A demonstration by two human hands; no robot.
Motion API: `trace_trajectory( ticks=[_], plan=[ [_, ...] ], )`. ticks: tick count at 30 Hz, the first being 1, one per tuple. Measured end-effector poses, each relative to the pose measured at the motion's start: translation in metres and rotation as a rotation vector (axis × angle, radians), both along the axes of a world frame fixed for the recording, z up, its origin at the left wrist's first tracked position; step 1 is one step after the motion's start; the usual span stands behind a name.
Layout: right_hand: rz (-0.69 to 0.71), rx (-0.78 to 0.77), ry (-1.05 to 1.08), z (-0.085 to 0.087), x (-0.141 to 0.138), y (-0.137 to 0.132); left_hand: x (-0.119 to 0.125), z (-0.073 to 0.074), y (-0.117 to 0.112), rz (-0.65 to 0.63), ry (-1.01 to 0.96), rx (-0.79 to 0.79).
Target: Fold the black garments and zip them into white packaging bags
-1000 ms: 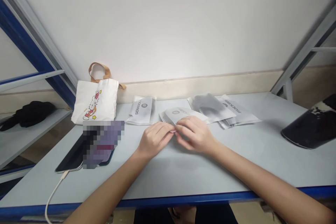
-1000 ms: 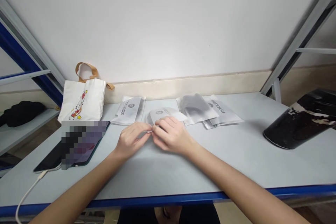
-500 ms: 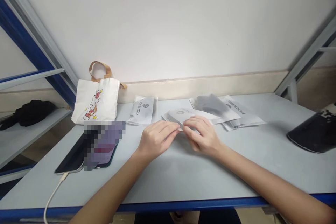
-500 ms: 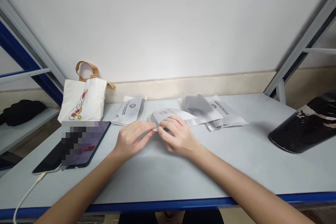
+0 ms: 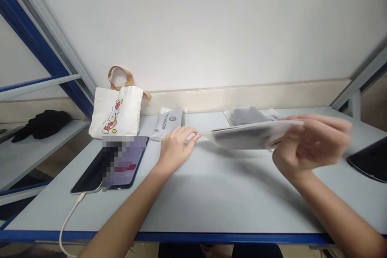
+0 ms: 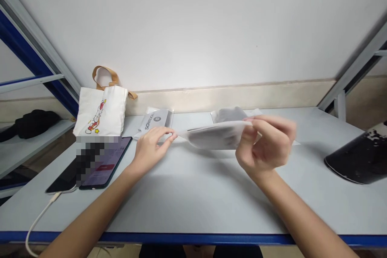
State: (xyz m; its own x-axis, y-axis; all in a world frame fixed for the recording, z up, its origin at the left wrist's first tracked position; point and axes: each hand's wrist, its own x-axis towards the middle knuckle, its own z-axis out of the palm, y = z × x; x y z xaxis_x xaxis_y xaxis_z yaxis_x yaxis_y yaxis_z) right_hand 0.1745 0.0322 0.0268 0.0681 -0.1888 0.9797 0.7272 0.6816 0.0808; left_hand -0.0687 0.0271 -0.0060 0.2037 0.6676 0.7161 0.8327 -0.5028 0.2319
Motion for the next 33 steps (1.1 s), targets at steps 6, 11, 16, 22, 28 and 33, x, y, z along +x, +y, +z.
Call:
trace_trajectory(
  ticks=[6,11,16,22,28,33],
  plan=[
    [0.079,-0.242,0.08,-0.006,-0.003,0.009,-0.018,0.005,0.0,0.045,-0.136,0.106],
    [0.106,-0.479,0.043,-0.014,-0.014,0.003,-0.021,0.005,-0.002,-0.007,-0.359,0.107],
    [0.299,-0.695,0.089,-0.02,-0.021,0.0,-0.013,0.003,-0.005,-0.025,-0.275,0.156],
    [0.201,-0.525,-0.08,-0.013,-0.018,-0.001,0.0,0.009,-0.019,-0.177,-0.315,0.356],
    [0.122,-0.207,-0.294,-0.019,-0.024,-0.008,-0.003,0.012,-0.022,-0.13,-0.342,0.471],
    [0.074,-0.199,-0.27,-0.021,-0.023,-0.008,0.0,0.016,-0.028,-0.241,-0.261,0.438]
  ],
)
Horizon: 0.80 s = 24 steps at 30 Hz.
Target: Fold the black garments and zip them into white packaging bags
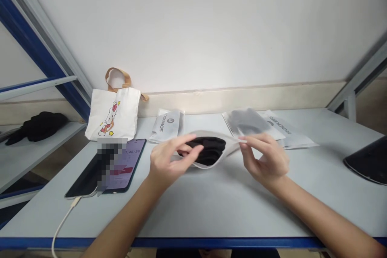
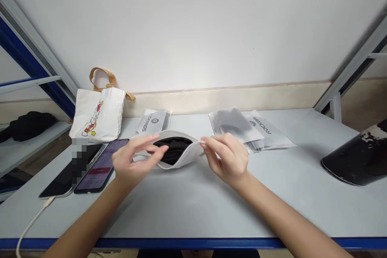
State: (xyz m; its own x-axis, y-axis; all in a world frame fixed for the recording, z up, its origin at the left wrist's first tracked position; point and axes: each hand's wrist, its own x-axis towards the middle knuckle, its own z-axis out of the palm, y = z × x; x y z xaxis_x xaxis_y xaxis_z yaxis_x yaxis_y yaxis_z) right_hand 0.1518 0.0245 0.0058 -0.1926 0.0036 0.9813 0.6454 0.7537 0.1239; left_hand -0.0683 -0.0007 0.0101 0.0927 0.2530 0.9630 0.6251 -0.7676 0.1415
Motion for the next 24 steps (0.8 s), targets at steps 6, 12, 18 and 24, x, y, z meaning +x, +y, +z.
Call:
trace_trajectory(
  ticks=[6,12,18,24],
  plan=[
    [0.003,0.025,0.035,0.009,0.001,-0.007,0.018,-0.001,-0.008,-0.117,0.29,-0.226],
    [0.175,-0.043,-0.116,0.012,-0.014,-0.028,0.027,-0.028,-0.005,0.031,0.33,-0.496],
    [0.197,-0.079,-0.15,0.011,-0.015,-0.028,0.027,-0.031,-0.002,0.023,0.394,-0.532],
    [0.141,-0.036,-0.252,0.006,-0.012,-0.021,0.019,-0.022,-0.004,-0.087,0.254,-0.46]
  ],
)
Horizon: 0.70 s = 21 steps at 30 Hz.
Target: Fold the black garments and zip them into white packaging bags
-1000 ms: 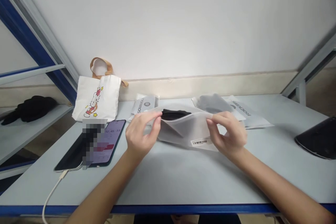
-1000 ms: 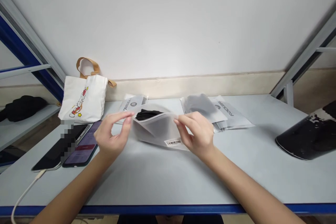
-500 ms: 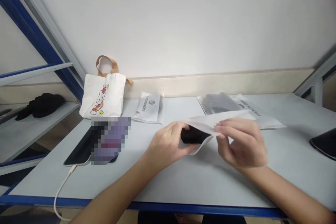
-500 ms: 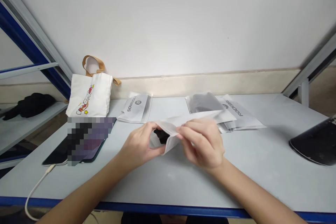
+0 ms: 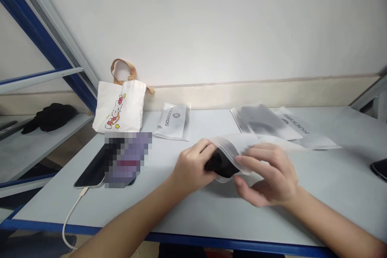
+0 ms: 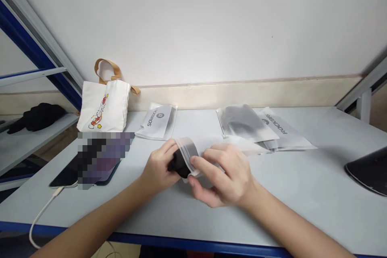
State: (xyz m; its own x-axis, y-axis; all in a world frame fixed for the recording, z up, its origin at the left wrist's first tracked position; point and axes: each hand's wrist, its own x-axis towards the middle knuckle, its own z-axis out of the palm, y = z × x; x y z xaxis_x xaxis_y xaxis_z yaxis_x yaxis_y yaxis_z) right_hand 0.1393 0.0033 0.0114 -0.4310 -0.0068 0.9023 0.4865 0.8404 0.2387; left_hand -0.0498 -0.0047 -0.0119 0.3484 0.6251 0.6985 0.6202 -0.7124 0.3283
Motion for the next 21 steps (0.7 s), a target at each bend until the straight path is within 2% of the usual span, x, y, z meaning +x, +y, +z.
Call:
trace_trajectory(
  ticks=[4,6,8,11,13,15,17,19,21],
  plan=[
    [-0.169,0.064,0.084,-0.003,0.012,0.014,-0.008,0.0,-0.001,-0.014,-0.32,0.16],
    [-0.274,0.053,0.192,-0.001,0.02,0.023,-0.01,0.001,-0.001,0.079,-0.519,0.223],
    [-0.349,-0.002,0.309,0.001,0.027,0.034,-0.012,0.005,0.001,0.23,-0.678,0.234],
    [-0.408,-0.239,0.366,-0.003,0.036,0.052,-0.018,0.012,0.009,0.363,-0.794,0.036],
    [-0.431,-0.449,0.27,-0.01,0.04,0.063,-0.022,0.013,0.017,0.329,-0.82,-0.195],
    [-0.438,-0.641,0.105,-0.019,0.042,0.071,-0.024,0.008,0.025,0.263,-0.809,-0.413],
    [-0.446,-0.775,-0.034,-0.027,0.042,0.074,-0.021,0.0,0.029,0.222,-0.707,-0.556],
    [-0.455,-0.83,-0.104,-0.031,0.039,0.073,-0.015,-0.005,0.026,0.23,-0.484,-0.578],
    [-0.475,-0.84,-0.117,-0.032,0.036,0.071,-0.016,-0.003,0.018,0.28,-0.199,-0.471]
  ],
)
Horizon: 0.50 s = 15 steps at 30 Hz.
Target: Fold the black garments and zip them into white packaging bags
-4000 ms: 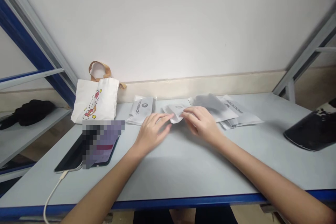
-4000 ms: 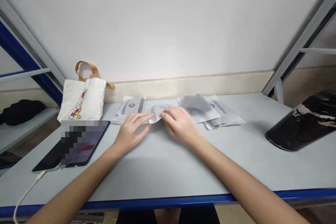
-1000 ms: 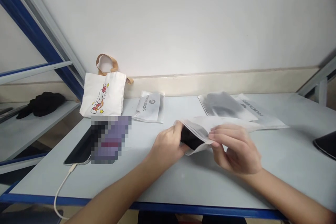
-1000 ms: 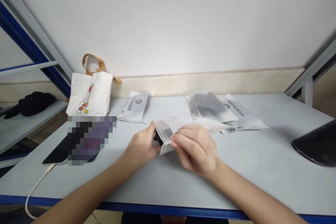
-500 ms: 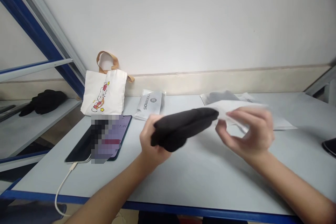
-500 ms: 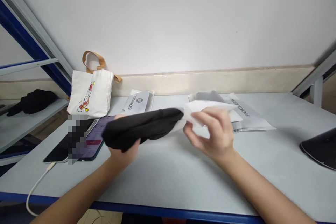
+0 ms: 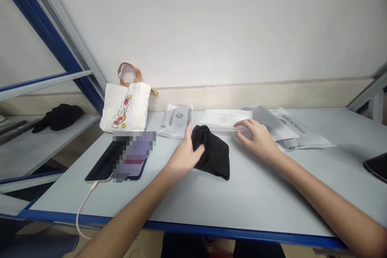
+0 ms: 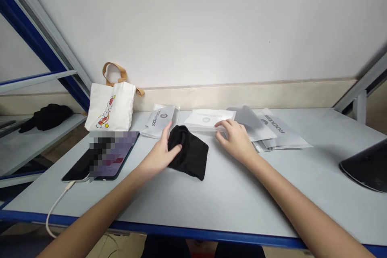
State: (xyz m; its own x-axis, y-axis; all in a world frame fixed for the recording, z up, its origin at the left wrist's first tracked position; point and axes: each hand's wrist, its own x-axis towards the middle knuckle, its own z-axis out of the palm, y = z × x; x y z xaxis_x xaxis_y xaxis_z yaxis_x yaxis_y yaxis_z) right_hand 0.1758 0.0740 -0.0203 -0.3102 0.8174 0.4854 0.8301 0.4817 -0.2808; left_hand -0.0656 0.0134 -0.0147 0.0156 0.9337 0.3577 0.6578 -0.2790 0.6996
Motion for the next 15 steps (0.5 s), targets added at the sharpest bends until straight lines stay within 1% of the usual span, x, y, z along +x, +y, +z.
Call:
trace_trajectory(
  ticks=[1,2,3,4,5,6,7,8,9,10,11,13,15],
  plan=[
    [-0.005,-0.004,-0.002,0.0,-0.001,-0.001,-0.005,0.004,-0.005,0.026,0.136,0.064],
    [-0.009,-0.007,-0.001,0.001,-0.001,-0.003,-0.015,0.009,-0.011,0.08,0.241,0.134],
    [-0.009,-0.008,0.0,0.002,-0.001,-0.004,-0.029,0.015,-0.016,0.167,0.319,0.198],
    [-0.006,-0.005,0.004,0.003,-0.001,-0.004,-0.049,0.02,-0.021,0.288,0.352,0.248],
    [-0.002,0.001,0.009,0.003,-0.001,-0.005,-0.073,0.024,-0.025,0.413,0.373,0.24],
    [0.001,0.007,0.014,0.004,-0.001,-0.005,-0.101,0.025,-0.028,0.544,0.404,0.193],
    [0.001,0.01,0.016,0.004,-0.001,-0.005,-0.13,0.023,-0.03,0.651,0.423,0.115],
    [0.001,0.01,0.017,0.005,-0.001,-0.005,-0.159,0.019,-0.031,0.709,0.429,0.019],
    [0.002,0.006,0.017,0.005,-0.002,-0.006,-0.185,0.013,-0.032,0.736,0.399,-0.081],
    [0.004,0.002,0.017,0.005,-0.002,-0.006,-0.208,0.006,-0.031,0.704,0.342,-0.199],
    [0.008,-0.001,0.019,0.005,-0.003,-0.006,-0.227,-0.002,-0.03,0.709,0.316,-0.252],
    [0.014,0.002,0.029,0.005,-0.004,-0.007,-0.249,-0.016,-0.027,0.66,0.267,-0.378],
    [0.012,0.008,0.043,0.006,-0.004,-0.007,-0.256,-0.024,-0.023,0.622,0.272,-0.454]
  ],
)
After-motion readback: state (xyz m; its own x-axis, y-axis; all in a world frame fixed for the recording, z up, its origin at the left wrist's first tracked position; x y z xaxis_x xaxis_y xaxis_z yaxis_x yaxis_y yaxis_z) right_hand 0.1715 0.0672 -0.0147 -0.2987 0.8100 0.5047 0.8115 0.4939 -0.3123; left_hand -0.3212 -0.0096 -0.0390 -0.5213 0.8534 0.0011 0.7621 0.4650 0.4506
